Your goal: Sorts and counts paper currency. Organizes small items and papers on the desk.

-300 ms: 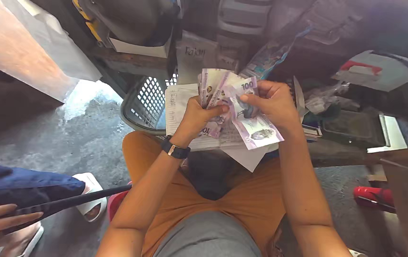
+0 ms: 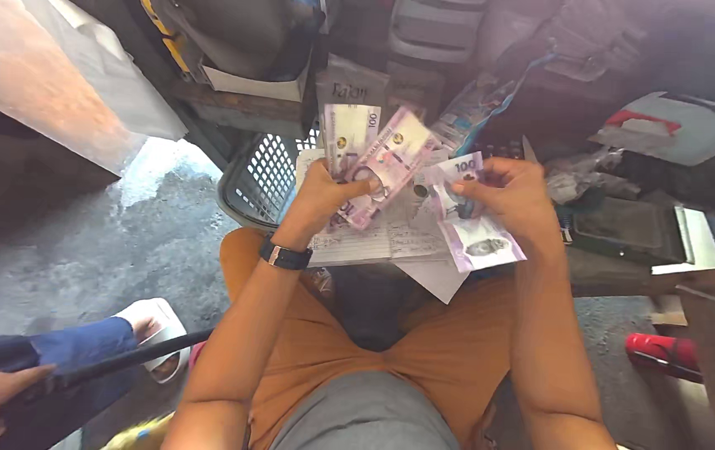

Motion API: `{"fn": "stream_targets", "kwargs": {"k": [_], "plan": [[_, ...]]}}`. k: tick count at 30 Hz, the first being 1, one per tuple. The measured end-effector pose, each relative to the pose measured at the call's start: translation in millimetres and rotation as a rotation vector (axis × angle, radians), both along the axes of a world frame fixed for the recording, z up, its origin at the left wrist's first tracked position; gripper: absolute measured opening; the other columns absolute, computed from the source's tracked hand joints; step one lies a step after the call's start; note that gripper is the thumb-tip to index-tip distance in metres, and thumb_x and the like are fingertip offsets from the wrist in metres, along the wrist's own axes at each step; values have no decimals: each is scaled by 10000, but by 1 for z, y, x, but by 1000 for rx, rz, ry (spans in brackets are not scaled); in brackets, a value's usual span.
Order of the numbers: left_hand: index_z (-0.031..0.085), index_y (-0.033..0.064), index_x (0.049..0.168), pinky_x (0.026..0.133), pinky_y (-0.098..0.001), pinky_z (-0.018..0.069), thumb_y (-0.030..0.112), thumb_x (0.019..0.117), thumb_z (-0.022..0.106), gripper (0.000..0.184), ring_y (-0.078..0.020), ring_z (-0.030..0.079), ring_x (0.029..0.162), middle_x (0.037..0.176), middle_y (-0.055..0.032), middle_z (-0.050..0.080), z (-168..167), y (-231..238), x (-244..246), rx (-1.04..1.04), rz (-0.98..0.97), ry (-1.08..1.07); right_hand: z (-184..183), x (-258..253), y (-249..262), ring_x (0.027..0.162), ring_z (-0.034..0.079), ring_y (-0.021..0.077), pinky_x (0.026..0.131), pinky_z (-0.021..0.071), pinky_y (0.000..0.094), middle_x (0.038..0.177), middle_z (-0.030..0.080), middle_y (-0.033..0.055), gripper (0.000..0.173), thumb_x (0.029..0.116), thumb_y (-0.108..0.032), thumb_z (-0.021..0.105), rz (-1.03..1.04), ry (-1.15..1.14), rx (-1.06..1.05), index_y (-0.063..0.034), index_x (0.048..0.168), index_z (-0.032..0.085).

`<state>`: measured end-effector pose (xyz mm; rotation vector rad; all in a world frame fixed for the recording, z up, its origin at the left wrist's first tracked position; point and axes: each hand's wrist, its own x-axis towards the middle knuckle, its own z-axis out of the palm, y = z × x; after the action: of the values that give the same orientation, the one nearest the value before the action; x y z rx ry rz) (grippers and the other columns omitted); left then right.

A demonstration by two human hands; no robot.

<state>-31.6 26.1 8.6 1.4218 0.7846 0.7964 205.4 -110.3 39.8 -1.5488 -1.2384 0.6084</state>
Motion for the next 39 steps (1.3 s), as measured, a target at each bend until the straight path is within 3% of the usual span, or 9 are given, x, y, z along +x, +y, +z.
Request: {"fn": "stream_targets", "kwargs": {"k": [4, 8, 13, 19, 22, 25, 29, 34, 39], "plan": [[673, 16, 1068, 769, -207, 584, -7, 779, 807, 320, 6, 677, 800, 903, 8, 718, 13, 9, -2, 262, -225, 209, 24, -12, -2, 889, 626, 26, 776, 536, 175, 1016, 687, 14, 91, 819, -112, 812, 315, -363, 164, -50, 857, 758], [675, 1, 1059, 726, -199, 566, -49, 783, 776, 298, 1, 660, 763, 871, -3, 709, 26, 3, 8, 287, -424, 199, 39, -32, 25, 1077, 655, 356, 856, 536, 565, 1176, 677, 202, 113, 852, -166, 810, 384, -675, -66, -63, 881, 773], [665, 39, 1056, 763, -191, 593, -91, 814, 728, 282, 9, 692, 798, 885, 45, 732, 22, -4, 1, 128, -390, 74, 35, -25, 42, 694, 615, 146, 678, 497, 404, 754, 674, 44, 104, 870, -149, 792, 452, -597, -127, -68, 835, 737], [598, 84, 1206, 789, -274, 621, 196, 1115, 381, 260, -93, 738, 860, 952, -4, 760, 21, 4, -4, -270, -227, -82, 45, -23, 24, 801, 706, 240, 758, 569, 488, 929, 743, 97, 412, 917, -56, 731, 384, -653, -159, -97, 1322, 668], [596, 53, 1143, 765, -286, 626, 27, 1022, 559, 129, -114, 740, 819, 916, -19, 753, 8, 6, 3, -263, -52, -169, 47, -18, 10, 751, 673, 57, 708, 556, 274, 846, 738, 5, 95, 917, -107, 714, 467, -589, -61, -101, 979, 786], [608, 60, 1096, 754, -270, 625, -27, 892, 722, 249, -71, 723, 788, 884, 25, 734, 4, -3, 12, -167, 15, -129, 56, -25, 2, 760, 656, -31, 682, 553, 131, 876, 727, -24, 38, 888, -86, 743, 550, -410, -24, -82, 912, 773], [647, 85, 999, 718, -201, 597, -62, 823, 732, 245, 20, 684, 743, 820, 84, 717, 6, -11, 13, 86, -127, -35, 71, -36, 13, 1130, 644, 272, 908, 536, 467, 1355, 613, 181, 86, 900, -133, 744, 280, -664, -68, -76, 939, 794], [658, 72, 960, 673, -166, 563, -73, 814, 712, 213, 51, 646, 701, 777, 81, 690, 16, -8, 1, 236, -252, 88, 72, -30, 34, 737, 655, 174, 693, 514, 432, 800, 694, 70, 95, 927, -137, 733, 281, -670, -117, -61, 872, 738], [621, 63, 1116, 796, -287, 627, -40, 842, 727, 311, -73, 723, 845, 935, 24, 744, 7, 9, -21, -28, -51, -137, 37, -3, 17, 717, 655, -24, 686, 570, 186, 844, 723, -13, 71, 889, -80, 742, 162, -301, -50, -34, 943, 732]]}}
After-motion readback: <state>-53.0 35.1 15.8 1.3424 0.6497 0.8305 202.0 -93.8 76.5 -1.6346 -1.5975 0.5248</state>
